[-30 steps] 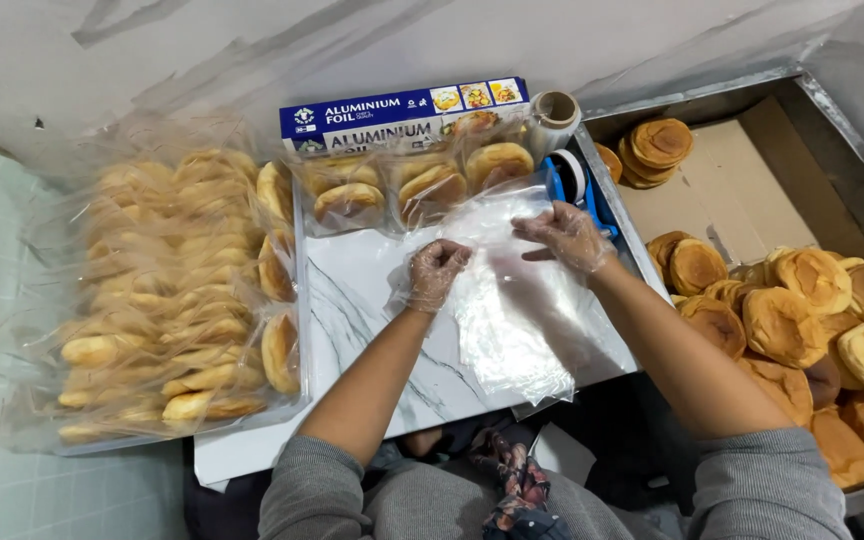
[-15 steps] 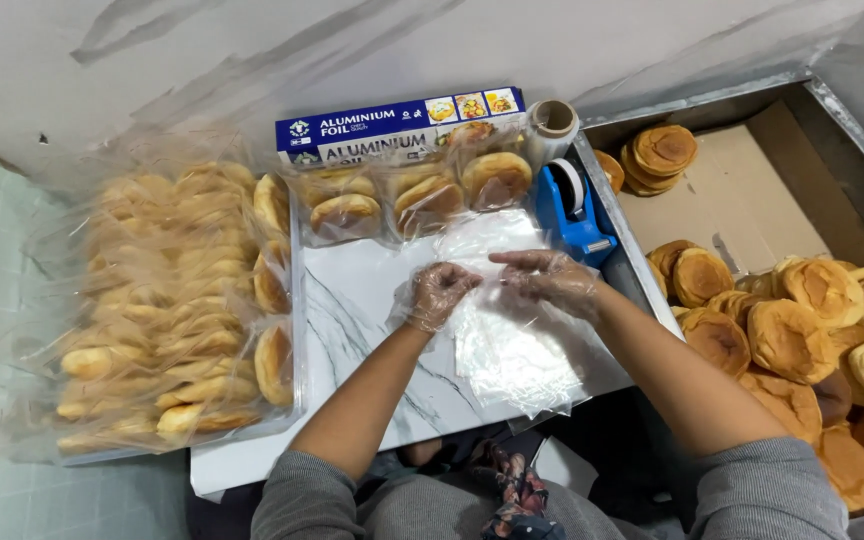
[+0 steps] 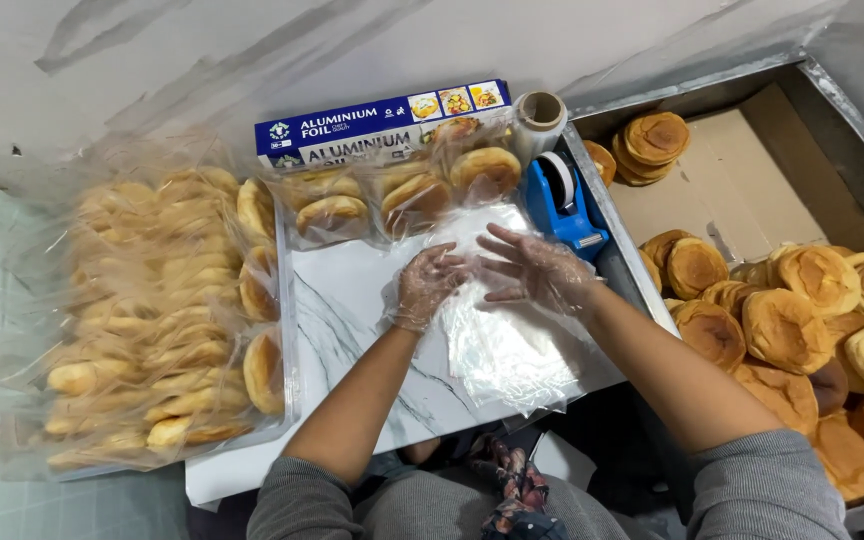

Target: The person is individually wrapping bread buns by placing them into plastic bags at a packaging station.

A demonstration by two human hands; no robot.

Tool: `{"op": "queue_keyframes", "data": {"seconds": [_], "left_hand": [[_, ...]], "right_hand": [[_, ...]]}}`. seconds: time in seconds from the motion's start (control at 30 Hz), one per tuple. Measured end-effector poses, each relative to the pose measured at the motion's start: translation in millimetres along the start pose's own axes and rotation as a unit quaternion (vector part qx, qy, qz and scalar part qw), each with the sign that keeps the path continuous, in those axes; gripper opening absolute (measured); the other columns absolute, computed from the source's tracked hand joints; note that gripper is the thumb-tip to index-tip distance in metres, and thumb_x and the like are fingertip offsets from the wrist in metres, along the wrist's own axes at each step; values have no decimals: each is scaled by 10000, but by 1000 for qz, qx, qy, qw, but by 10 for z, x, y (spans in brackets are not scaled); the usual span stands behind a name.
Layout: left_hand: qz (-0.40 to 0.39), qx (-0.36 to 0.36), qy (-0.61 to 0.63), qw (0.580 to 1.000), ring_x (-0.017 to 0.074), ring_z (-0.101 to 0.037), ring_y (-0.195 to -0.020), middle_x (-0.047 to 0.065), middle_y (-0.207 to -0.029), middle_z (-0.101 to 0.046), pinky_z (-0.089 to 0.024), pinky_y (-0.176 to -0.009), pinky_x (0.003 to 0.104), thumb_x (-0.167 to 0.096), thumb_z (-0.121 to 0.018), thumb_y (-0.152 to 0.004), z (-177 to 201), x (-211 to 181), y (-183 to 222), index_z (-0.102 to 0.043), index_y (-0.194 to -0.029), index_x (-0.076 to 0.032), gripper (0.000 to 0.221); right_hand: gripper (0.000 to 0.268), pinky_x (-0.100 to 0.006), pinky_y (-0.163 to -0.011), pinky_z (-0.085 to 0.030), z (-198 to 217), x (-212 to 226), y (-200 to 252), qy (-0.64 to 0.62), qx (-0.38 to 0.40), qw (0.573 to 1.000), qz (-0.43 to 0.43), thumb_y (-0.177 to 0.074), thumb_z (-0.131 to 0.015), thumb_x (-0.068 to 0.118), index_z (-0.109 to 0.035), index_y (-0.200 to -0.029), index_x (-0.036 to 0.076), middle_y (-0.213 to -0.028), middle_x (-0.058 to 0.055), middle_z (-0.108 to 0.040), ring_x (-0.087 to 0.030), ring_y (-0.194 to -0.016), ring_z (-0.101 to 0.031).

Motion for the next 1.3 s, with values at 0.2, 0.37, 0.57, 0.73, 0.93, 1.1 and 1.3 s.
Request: {"op": "queue_keyframes", "data": {"seconds": [0.2,0.37,0.57,0.73,0.93,1.1,1.3], "left_hand": [[31,-19,29,999,201,-760,-832,194,-967,-771,-660,-656,264,-52,-906,-772,-47,-101,83,-690,-1222,-13,501],[41,29,-4,999,145,-731,-700,116,-835,-763,-624,-539,208,-20,-864,-793,171,641,-182,-718,-1168,-11,403],[58,45,5,997,163,-747,-696,135,-831,-764,-612,-511,192,-41,-879,-779,-114,-38,142,-721,-1136,-21,391],[32,36,17,999,167,-743,-696,157,-842,-765,-605,-506,186,-9,-852,-794,-89,-52,76,-721,-1101,-21,334],[30,59,-4,998,172,-736,-658,171,-813,-759,-614,-505,216,22,-880,-745,-191,-41,125,-717,-1079,5,372],[37,60,1,998,190,-761,-686,169,-795,-763,-635,-566,227,18,-886,-745,-95,153,54,-709,-1150,-12,442],[-134,-21,-31,990,196,-499,-1325,115,-1538,-488,-495,-1003,290,-264,-885,-827,-179,-408,160,-351,-1559,-142,914]], "right_hand": [[679,-693,-1042,-454,61,-60,-44,-18,10,997,77,-983,-531,448,-330,-1587,210,-1671,-155,-266,-441,-1467,-357],[726,-423,-973,-556,28,-154,16,-8,49,996,80,-912,-639,212,-364,-1535,-42,-1454,-297,-532,-360,-1248,-616],[712,-528,-1100,-461,31,-37,-41,-47,27,995,89,-950,-534,516,-419,-1555,158,-1553,-184,-488,-374,-1372,-524],[889,-652,-1153,-350,-23,55,-25,-47,56,989,127,-892,-632,573,-217,-1624,287,-1681,-178,-243,-470,-1493,-303],[859,-561,-1133,-401,33,-125,-77,-31,78,992,99,-901,-616,422,-247,-1620,132,-1626,-239,-332,-420,-1443,-405],[832,-649,-1145,-353,-63,137,-36,12,46,990,130,-943,-478,680,-177,-1630,320,-1686,-190,-220,-477,-1491,-314],[936,-545,-1261,-186,-432,316,40,325,44,885,331,-998,-407,688,-125,-1646,75,-1703,-190,-177,-362,-1573,-167]]}}
Point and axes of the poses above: each hand's wrist, its own y-axis away from the middle knuckle, its own z-axis out of the back of the hand, x = y × z, the point moved 2 cm from there along -y, towards the middle knuckle
